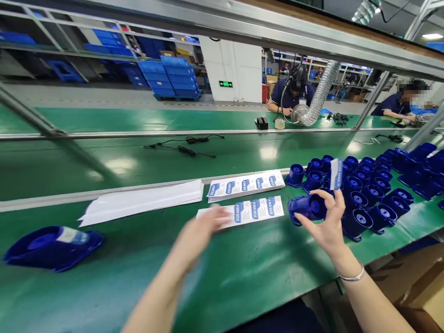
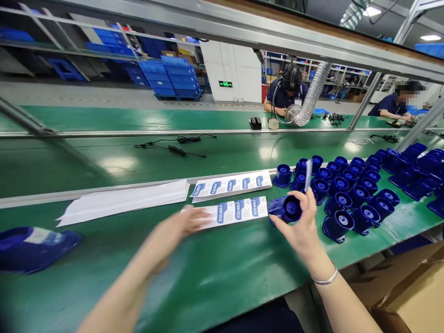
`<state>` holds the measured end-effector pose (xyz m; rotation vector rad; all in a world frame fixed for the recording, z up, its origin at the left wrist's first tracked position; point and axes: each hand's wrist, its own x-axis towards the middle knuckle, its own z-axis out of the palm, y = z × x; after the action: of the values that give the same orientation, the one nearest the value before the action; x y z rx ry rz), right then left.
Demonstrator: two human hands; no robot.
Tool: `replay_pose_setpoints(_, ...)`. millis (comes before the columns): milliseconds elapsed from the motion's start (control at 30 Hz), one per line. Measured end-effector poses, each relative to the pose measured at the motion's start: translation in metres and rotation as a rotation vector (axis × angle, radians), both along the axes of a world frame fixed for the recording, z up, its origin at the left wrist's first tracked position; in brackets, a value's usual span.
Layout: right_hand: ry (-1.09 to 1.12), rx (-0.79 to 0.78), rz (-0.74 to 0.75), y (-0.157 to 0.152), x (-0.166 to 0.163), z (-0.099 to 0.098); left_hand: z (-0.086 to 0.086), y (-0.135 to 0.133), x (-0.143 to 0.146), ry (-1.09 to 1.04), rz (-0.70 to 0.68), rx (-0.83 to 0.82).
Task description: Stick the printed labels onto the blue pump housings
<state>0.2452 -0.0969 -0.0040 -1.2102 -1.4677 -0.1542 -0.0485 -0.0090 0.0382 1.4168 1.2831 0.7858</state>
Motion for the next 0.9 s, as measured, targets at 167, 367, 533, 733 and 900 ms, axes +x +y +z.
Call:
replay_pose_setpoints(167,-0.069,0.044,0.409,0.029,-0.061,-0.007,-0.031,-0.028,0.077,-0.867,-0.280,-0.610)
replay_pose_setpoints(367,0.373,-0.075,0.715,0.037,-0.075,0.009,-0.046,-0.007,0.056,-1.001,0.006,-0.559)
replay_pose_setpoints(533,0.842,-0.277,0.643,0.052,-0.064,0.015,-0.064,-0.001,0.038,-1.073,-0.080,-0.498)
replay_pose_setpoints(733,1.157,-0.540,0.671,0.056,-0.067,-0.006,-0.070,-0.005,0.034,-1.166,-0.063,-0.593)
replay_pose_setpoints(900,1.235,-0.646,0.619,0.053,-0.064,-0.007,-0.070,-0.008,0.037,-1.177,-0.029,-0.555)
